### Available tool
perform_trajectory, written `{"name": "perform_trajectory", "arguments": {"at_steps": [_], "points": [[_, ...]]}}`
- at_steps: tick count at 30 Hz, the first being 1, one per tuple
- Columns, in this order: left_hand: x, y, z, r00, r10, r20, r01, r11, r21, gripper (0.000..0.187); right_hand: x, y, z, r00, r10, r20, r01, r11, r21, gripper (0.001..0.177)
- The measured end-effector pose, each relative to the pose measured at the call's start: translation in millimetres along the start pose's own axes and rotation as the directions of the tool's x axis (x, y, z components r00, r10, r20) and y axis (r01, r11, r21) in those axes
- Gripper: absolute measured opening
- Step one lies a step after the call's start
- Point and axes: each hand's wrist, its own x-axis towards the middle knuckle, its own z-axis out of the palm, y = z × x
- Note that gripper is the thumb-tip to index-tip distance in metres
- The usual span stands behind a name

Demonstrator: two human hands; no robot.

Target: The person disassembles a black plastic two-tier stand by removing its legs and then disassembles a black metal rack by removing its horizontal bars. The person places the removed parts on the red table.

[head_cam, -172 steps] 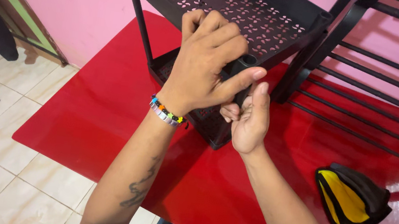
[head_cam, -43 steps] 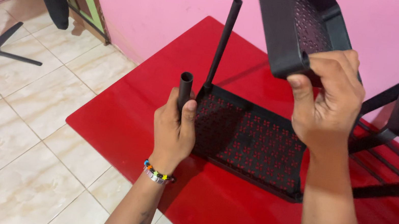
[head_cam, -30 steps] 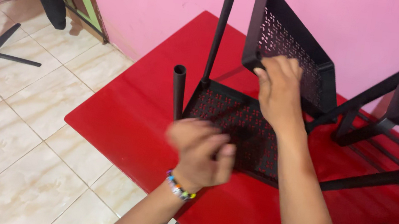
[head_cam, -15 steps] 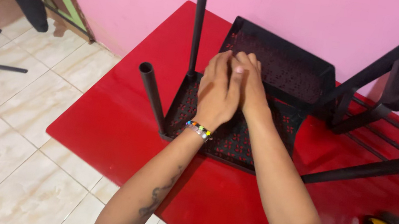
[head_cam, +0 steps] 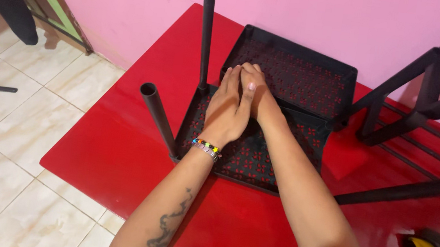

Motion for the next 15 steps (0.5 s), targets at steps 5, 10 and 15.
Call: {"name": "perform_trajectory", "arguments": {"at_steps": [5, 10, 15], "points": [[-1, -3, -11, 0.997, -0.078, 0.029, 0.073, 0.988, 0.138, 0.073, -1, -8, -7, 0.999, 0.024, 0.040, -0.028, 0.994, 0.110, 0.025], [3, -4, -22, 0.971, -0.206, 0.121, 0.183, 0.967, 0.179, 0.075, -16, -52, -43, 0.966, 0.258, -0.025, -0.259, 0.964, -0.065, 0.024], [-1, -2, -19, 0.972, -0.173, 0.160, 0.124, 0.952, 0.280, 0.072, -34, -80, -75, 0.852, 0.483, -0.203, -0.521, 0.738, -0.428, 0.032]]}}
